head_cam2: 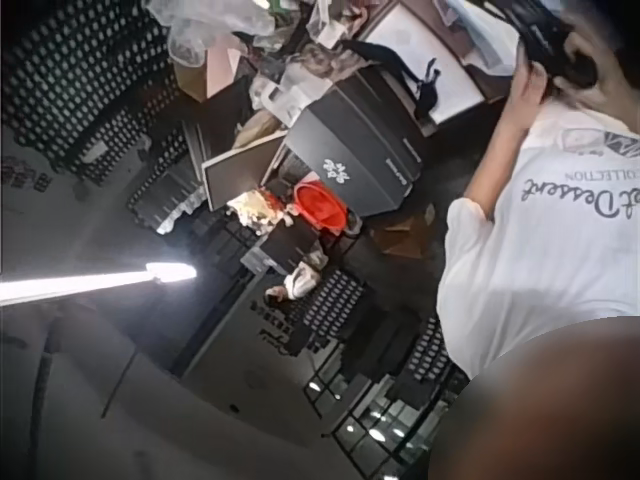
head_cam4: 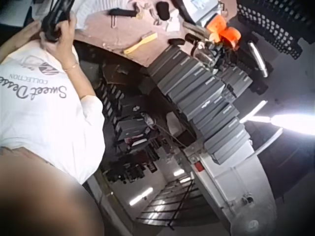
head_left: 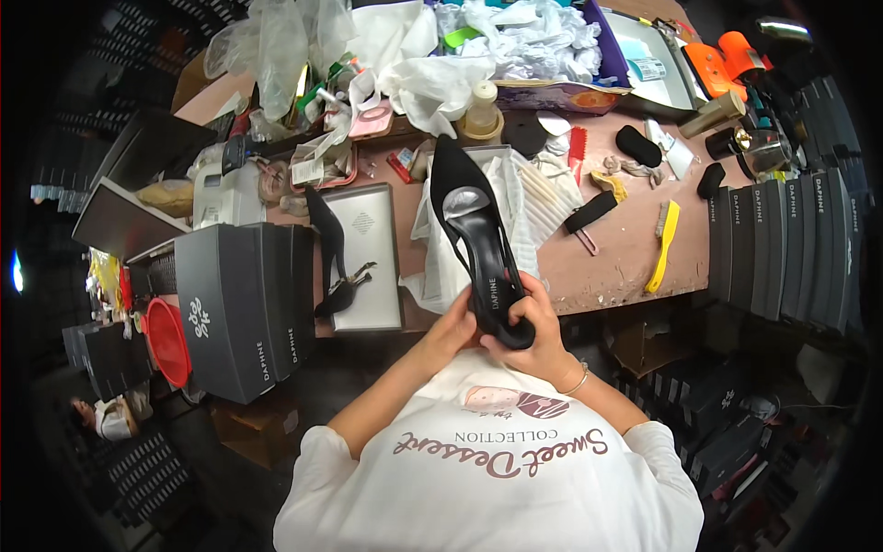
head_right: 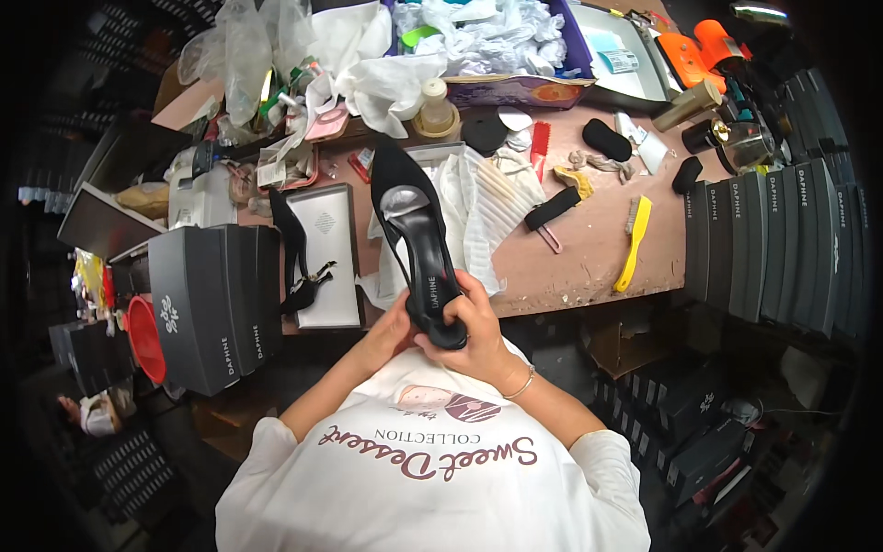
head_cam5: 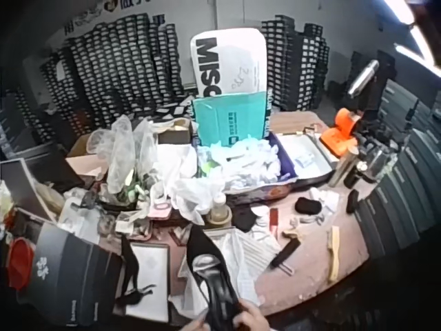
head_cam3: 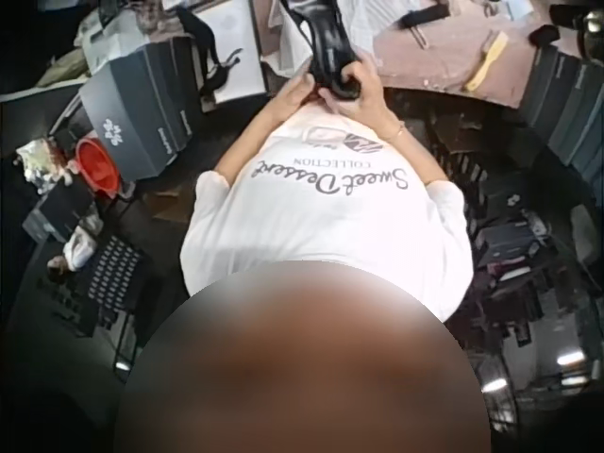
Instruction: Inspect, brush clean, and pack a pair of high-heeled shoes into protective bags and a shoebox.
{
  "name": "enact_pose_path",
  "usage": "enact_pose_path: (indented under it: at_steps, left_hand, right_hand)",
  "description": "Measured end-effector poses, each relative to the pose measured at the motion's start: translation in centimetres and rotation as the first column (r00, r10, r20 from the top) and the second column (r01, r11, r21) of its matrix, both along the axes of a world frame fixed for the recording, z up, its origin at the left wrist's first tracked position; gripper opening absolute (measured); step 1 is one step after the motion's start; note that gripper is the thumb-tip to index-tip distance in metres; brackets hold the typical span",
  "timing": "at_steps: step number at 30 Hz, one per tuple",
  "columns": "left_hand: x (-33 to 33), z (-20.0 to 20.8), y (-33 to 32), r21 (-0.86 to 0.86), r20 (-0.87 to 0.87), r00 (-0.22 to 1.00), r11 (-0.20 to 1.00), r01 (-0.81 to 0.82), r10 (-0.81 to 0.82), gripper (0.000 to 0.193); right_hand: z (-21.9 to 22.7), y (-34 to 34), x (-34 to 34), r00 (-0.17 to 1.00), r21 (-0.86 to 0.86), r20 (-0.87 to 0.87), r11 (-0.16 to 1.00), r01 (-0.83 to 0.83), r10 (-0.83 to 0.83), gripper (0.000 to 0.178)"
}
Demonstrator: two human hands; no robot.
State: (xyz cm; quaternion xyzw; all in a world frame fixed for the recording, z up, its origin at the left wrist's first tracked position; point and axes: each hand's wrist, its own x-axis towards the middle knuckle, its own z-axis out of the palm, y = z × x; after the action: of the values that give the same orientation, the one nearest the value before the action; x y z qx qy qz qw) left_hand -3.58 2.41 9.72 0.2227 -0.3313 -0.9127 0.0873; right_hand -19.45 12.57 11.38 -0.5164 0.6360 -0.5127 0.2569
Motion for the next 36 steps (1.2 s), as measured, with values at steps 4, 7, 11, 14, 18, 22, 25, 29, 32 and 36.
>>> enact_pose_path:
  at_steps: [4, 7, 11, 14, 18, 22, 25, 29, 32, 36]
  left_hand:
    - [1.9, 1.3, -0.8, -0.388, 0.375, 0.908, 0.858, 0.336, -0.186, 0.062]
    - [2.4, 1.7, -4.2, -0.931, 0.351, 0.936, 0.105, 0.349, 0.006, 0.039]
    - [-1.8, 5.4, -6.0, -0.943, 0.137, 0.990, -0.304, 0.137, 0.023, 0.031]
    - [-2.8, 4.3, -6.4, -0.933, 0.135, 0.989, -0.329, 0.146, 0.056, 0.051]
    - [-1.9, 3.0, -5.6, -0.994, 0.107, 0.904, 0.041, 0.099, 0.414, 0.098]
    - [-2.8, -2.3, -4.9, -0.941, 0.066, 0.848, 0.316, -0.122, 0.525, 0.076]
    - [-3.2, 0.5, -6.2, -0.963, 0.047, 0.781, 0.237, -0.131, 0.623, 0.058]
    - [-3.4, 4.7, -7.8, -0.993, -0.005, 0.947, 0.111, -0.043, 0.320, 0.045]
    - [-4.7, 6.0, -8.6, -0.975, 0.117, 0.986, -0.176, 0.138, 0.121, 0.054]
    - [-3.6, 4.9, -7.4, -0.999, -0.025, 0.927, 0.030, -0.039, 0.373, 0.081]
  right_hand:
    - [0.2, 0.9, -1.2, 0.993, 0.048, -0.114, 0.998, -0.037, 0.042, 0.045]
    - [0.6, 1.0, -2.0, 0.980, 0.165, -0.179, 0.985, -0.054, 0.084, 0.047]
    - [0.8, 1.4, -1.3, 0.985, 0.121, -0.138, 0.988, -0.090, 0.107, 0.047]
    - [0.8, 1.5, -0.5, 0.973, 0.052, -0.224, 0.998, -0.046, 0.057, 0.045]
    - [0.6, 1.8, -0.6, 0.960, 0.037, -0.276, 0.998, -0.046, 0.054, 0.043]
    - [1.2, 1.9, 0.2, 0.973, 0.087, -0.210, 0.993, -0.079, 0.096, 0.042]
    - [0.9, 1.8, -0.2, 0.974, 0.108, -0.216, 0.993, -0.044, 0.067, 0.041]
    - [0.9, 1.9, -0.5, 0.983, 0.157, -0.160, 0.985, -0.066, 0.092, 0.040]
    - [0.8, 1.7, -0.3, 0.986, 0.119, -0.148, 0.991, -0.063, 0.081, 0.041]
    - [0.5, 2.1, -1.1, 0.986, -0.023, -0.166, 0.999, -0.024, 0.019, 0.044]
